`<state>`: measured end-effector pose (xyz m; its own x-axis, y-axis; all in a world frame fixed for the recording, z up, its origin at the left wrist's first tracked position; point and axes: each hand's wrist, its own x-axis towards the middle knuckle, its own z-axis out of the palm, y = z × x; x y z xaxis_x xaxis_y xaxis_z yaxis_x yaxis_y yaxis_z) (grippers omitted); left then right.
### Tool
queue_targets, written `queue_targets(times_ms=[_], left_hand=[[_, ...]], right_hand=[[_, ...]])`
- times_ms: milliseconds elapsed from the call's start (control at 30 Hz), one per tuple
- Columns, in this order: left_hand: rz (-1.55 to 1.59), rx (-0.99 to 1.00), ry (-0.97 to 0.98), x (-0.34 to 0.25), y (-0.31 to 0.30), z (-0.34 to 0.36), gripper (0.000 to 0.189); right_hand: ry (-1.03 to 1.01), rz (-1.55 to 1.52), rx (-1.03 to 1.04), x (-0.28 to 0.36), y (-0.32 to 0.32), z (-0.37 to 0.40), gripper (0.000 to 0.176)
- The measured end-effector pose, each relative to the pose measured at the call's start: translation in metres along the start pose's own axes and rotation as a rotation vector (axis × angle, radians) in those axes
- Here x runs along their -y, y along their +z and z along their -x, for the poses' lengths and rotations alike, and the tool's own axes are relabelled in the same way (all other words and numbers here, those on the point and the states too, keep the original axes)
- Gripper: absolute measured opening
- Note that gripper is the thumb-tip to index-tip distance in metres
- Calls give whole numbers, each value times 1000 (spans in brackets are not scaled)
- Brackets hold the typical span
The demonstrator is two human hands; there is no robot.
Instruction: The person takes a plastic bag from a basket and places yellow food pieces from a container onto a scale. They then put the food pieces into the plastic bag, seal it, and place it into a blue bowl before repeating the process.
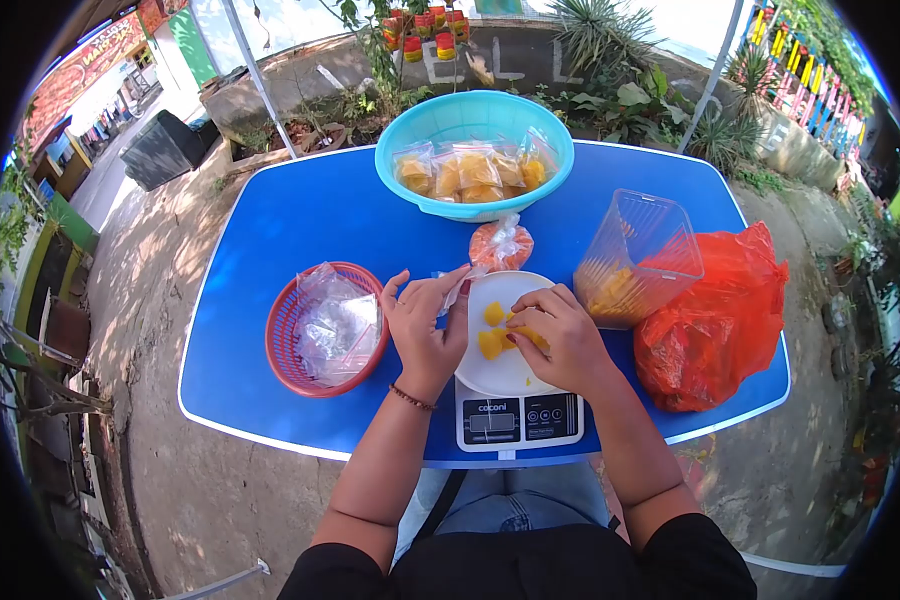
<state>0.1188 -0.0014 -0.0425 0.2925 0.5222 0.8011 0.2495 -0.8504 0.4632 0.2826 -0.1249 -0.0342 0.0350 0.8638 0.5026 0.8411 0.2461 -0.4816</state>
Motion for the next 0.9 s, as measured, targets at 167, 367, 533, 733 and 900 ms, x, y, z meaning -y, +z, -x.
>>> queue_targets(times_ms=[167,367,533,733,900], left_hand=[[7,-3,5,0,0,-1,30],[38,12,-15,0,-1,0,29],[49,40,-8,-5,-5,-2,32],[-46,54,33,1,-2,1,26],[-48,55,34,-2,-5,0,20]], right_hand=[[-103,63,24,12,-3,-3,27],[21,-21,-17,8,-12,-3,30],[71,-24,90,4,-17,1,28],[-5,-108,5,-1,-4,1,24],[31,-174,-124,3,-5,-3,19]])
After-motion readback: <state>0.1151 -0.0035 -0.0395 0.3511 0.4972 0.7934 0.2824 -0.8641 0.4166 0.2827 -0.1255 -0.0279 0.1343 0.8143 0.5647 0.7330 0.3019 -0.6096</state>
